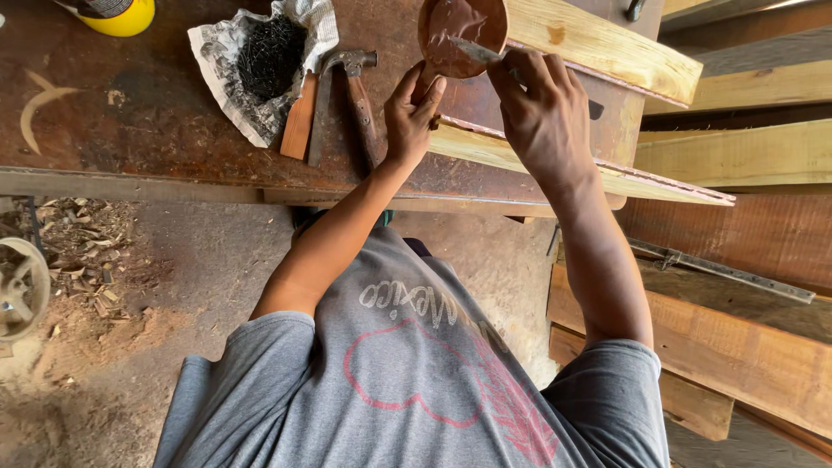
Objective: The person applies pink wood glue to the edges of wooden planks using a small wooden spatula. They spread the glue along the length of the planks and then use a paintbrush to apply a clear liquid finish to the glued edges.
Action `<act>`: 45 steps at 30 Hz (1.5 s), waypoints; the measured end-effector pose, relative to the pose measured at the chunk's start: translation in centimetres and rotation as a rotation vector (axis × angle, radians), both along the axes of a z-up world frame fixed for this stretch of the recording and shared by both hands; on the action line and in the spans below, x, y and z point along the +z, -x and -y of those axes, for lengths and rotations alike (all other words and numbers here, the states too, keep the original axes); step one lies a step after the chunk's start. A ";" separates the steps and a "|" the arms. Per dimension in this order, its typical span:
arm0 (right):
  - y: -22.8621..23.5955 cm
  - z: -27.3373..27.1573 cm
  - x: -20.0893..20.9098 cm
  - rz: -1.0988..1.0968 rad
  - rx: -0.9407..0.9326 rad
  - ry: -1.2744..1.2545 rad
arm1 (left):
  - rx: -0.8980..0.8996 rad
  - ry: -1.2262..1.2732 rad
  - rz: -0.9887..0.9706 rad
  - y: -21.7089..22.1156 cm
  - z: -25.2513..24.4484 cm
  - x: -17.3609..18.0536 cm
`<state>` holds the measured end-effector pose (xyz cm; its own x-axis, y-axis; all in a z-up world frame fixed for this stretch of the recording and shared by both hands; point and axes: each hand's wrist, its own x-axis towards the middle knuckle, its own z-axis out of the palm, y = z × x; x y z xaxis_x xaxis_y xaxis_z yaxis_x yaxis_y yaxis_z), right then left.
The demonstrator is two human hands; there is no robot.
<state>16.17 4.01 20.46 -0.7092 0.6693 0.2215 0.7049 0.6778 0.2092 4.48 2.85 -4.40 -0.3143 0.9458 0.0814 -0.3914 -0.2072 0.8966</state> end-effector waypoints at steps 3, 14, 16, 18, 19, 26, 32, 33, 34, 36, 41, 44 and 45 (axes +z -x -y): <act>0.4 -0.4 -0.2 0.020 -0.001 -0.019 | -0.010 -0.069 0.033 0.1 -0.2 -0.3; 0.7 0.3 -0.2 0.087 -0.021 0.061 | -0.012 -0.115 0.049 -0.3 0.5 -1.8; 0.7 0.5 -0.3 0.074 -0.022 0.098 | -0.013 -0.103 0.040 -0.2 0.7 -2.3; 0.2 0.6 -0.1 -0.001 0.000 0.179 | -0.023 -0.003 -0.015 -0.2 0.8 -2.6; -0.2 0.6 0.0 -0.039 0.013 0.216 | -0.019 -0.018 -0.023 -0.2 0.7 -2.7; -1.5 1.4 0.4 -0.073 -0.101 0.081 | -0.017 -0.132 0.009 -0.2 1.0 -2.6; -1.0 5.0 0.5 -0.408 -0.135 0.278 | -0.108 -0.006 0.163 1.9 1.6 0.0; -1.7 6.5 0.3 -0.609 -0.195 0.350 | -0.125 0.045 0.084 2.4 1.8 0.5; -2.9 8.3 0.1 -0.704 -0.296 0.313 | -0.141 0.091 0.003 2.8 2.0 0.9; -4.9 11.8 -1.6 -0.909 -0.467 0.235 | -0.169 0.046 0.087 3.5 2.2 1.6; -12.7 17.6 -9.2 -1.300 -0.908 -0.109 | -0.140 0.037 0.025 4.4 2.3 2.5; -16.0 18.7 -13.5 -1.409 -1.028 -0.221 | -0.163 0.033 -0.002 5.2 2.6 3.1; -16.7 18.8 -14.7 -1.408 -1.045 -0.232 | -0.174 0.035 -0.008 5.2 2.6 3.2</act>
<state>32.83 -14.76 5.77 0.7483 0.5453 0.3777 0.4972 -0.0843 -0.8635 -0.72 0.26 -1.17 -0.1448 0.9882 0.0495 -0.4112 -0.1056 0.9054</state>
